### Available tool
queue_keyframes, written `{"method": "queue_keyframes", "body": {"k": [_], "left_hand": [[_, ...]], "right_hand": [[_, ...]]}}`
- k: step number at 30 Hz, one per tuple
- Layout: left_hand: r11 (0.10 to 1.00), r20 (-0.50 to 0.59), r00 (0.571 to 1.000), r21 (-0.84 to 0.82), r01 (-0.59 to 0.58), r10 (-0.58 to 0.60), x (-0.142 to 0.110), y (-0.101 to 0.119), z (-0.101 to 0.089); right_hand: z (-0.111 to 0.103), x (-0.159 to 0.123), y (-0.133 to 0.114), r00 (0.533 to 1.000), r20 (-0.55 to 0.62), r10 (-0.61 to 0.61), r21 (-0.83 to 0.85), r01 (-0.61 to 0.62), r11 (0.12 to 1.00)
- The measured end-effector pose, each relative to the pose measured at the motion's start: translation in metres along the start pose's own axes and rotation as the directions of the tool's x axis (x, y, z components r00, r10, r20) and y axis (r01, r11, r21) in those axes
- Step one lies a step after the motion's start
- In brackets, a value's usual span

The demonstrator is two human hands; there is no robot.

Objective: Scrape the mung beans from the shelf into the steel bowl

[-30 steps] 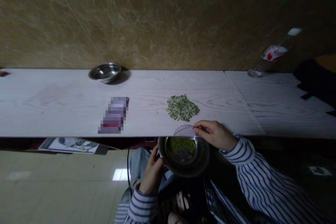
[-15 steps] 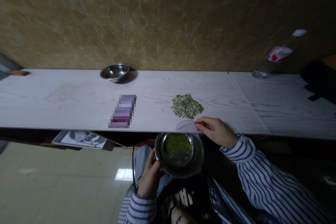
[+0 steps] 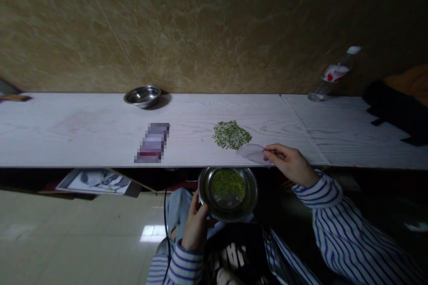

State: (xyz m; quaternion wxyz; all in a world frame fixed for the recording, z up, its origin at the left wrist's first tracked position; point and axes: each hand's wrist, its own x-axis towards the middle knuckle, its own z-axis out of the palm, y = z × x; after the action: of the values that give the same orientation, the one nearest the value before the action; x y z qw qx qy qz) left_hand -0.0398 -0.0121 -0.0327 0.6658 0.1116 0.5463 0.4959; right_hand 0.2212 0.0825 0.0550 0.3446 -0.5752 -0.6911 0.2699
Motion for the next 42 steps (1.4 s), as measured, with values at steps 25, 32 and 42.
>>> {"method": "queue_keyframes", "body": {"k": [25, 32, 42], "left_hand": [[1.0, -0.053, 0.998, -0.006, -0.019, 0.018, 0.012, 0.018, 0.018], [0.999, -0.067, 0.997, -0.03, -0.024, 0.022, 0.014, 0.025, 0.023], [1.0, -0.046, 0.999, -0.013, -0.013, 0.013, 0.019, 0.03, 0.018]], "right_hand": [[0.0, 0.053, 0.025, 0.993, -0.103, 0.063, 0.018, -0.061, 0.998], [0.048, 0.065, -0.007, 0.999, -0.039, -0.03, 0.021, 0.031, 0.999], [0.075, 0.07, -0.037, 0.995, 0.044, -0.09, -0.215, 0.097, 0.972]]}}
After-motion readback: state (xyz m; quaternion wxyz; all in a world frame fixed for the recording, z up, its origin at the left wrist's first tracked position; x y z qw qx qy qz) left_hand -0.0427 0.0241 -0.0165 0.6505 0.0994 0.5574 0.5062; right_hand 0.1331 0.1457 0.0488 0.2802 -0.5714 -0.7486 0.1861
